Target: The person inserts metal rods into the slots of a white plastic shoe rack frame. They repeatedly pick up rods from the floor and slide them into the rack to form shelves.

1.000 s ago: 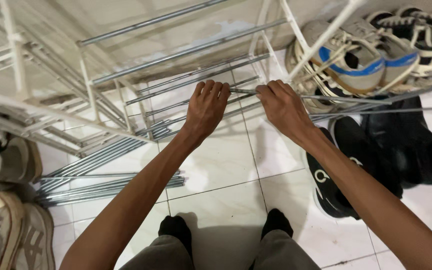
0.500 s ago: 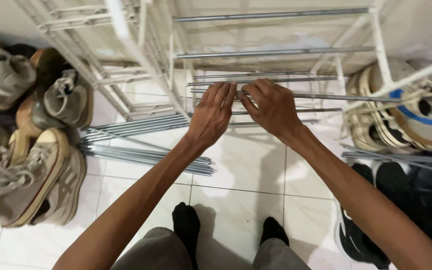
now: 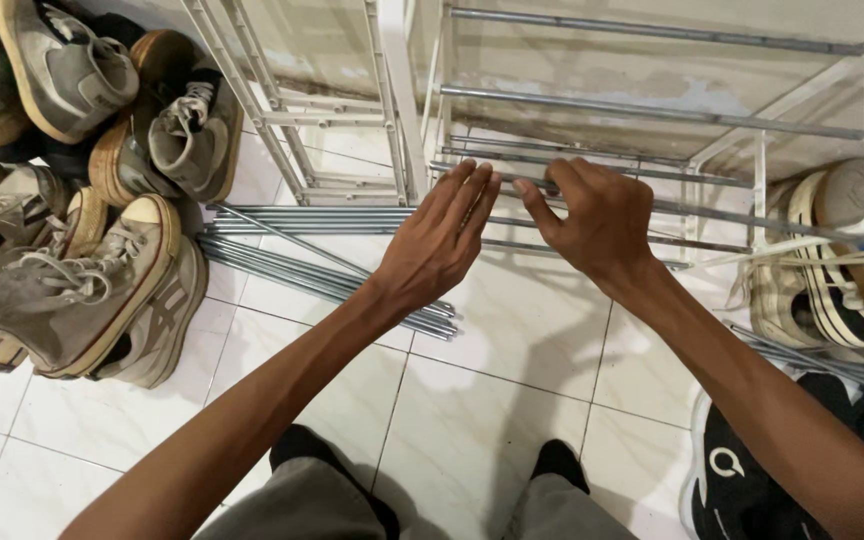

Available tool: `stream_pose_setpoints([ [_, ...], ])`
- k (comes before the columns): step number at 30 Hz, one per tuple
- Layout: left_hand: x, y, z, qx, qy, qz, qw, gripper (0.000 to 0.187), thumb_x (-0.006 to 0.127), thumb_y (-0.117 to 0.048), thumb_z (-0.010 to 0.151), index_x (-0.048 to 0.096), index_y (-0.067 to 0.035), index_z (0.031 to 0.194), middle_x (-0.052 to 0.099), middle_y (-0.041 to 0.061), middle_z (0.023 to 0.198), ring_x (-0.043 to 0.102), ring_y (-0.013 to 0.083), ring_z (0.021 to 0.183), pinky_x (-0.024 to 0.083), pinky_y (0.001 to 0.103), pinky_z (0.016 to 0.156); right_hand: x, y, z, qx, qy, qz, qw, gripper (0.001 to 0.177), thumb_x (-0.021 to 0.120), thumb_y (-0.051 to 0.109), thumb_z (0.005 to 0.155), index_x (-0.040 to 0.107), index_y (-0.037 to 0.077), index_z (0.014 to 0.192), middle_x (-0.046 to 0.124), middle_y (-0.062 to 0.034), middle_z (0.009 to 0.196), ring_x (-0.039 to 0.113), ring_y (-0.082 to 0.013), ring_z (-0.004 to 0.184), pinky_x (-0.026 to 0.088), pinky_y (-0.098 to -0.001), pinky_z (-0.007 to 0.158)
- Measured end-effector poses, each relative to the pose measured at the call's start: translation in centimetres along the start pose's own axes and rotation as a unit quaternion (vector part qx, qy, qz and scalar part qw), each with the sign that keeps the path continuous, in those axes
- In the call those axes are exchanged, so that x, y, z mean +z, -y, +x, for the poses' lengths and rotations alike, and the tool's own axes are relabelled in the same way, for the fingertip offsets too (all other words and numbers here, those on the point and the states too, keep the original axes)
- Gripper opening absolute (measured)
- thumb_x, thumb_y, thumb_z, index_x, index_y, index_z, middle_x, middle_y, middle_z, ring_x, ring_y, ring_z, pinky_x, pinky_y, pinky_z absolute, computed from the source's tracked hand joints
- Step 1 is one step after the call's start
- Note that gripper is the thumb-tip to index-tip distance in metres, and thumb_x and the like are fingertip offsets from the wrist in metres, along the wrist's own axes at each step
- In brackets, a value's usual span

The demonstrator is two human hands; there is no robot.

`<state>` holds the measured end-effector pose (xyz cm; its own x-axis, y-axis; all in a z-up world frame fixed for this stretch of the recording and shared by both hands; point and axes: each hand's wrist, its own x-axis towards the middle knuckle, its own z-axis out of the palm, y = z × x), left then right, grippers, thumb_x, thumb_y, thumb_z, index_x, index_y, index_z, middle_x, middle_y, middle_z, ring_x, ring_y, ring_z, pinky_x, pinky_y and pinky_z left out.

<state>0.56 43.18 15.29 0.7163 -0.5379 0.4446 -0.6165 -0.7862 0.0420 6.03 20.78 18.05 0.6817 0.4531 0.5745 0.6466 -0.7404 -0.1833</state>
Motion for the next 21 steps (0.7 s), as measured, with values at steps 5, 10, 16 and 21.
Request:
stream_pose_setpoints([
  [5, 0.0, 0.5, -0.8, 0.048, 0.008, 0.057, 0.997, 0.059, 0.058, -0.008, 0.097, 0.043, 0.014, 0.150, 0.044, 0.028, 0.154, 0.043, 0.0413, 0.146, 0.039, 0.047, 0.123, -0.5, 0.2, -0.7, 0.000, 0.011, 0.004, 1.000, 0.044, 0.077, 0.039, 0.102, 0.060, 0.007, 0.076, 0.059, -0.0060, 0.065, 0.057, -0.0243, 0.052, 0.042, -0.0370, 0.047],
  [10, -0.3, 1.5, -0.8, 0.065, -0.020, 0.056, 0.996, 0.060, 0.062, -0.011, 0.095, 0.046, 0.013, 0.147, 0.047, 0.026, 0.150, 0.047, 0.0388, 0.142, 0.042, 0.044, 0.121, -0.3, 0.4, -0.4, 0.015, 0.021, 0.025, 0.999, 0.043, 0.076, 0.038, 0.104, 0.063, 0.007, 0.077, 0.060, -0.0045, 0.065, 0.055, -0.0214, 0.049, 0.040, -0.0353, 0.045],
  [16, -0.5, 2.5, -2.3, 0.078, -0.041, 0.064, 0.994, 0.055, 0.067, -0.008, 0.095, 0.053, 0.012, 0.144, 0.052, 0.020, 0.143, 0.054, 0.0318, 0.132, 0.050, 0.039, 0.114, -0.9, 0.5, -0.1, 0.019, 0.040, 0.017, 0.999, 0.046, 0.077, 0.038, 0.104, 0.062, 0.006, 0.074, 0.061, -0.0060, 0.064, 0.054, -0.0233, 0.049, 0.038, -0.0367, 0.045],
  [21, -0.8, 3.6, -3.9, 0.001, -0.047, 0.001, 0.999, 0.044, 0.070, -0.004, 0.095, 0.060, 0.010, 0.136, 0.061, 0.020, 0.132, 0.062, 0.0314, 0.120, 0.057, 0.038, 0.101, -0.9, 1.3, -0.4, 0.039, 0.039, 0.047, 0.997, 0.043, 0.076, 0.032, 0.106, 0.061, 0.005, 0.076, 0.061, -0.0068, 0.065, 0.054, -0.0237, 0.051, 0.039, -0.0370, 0.048],
])
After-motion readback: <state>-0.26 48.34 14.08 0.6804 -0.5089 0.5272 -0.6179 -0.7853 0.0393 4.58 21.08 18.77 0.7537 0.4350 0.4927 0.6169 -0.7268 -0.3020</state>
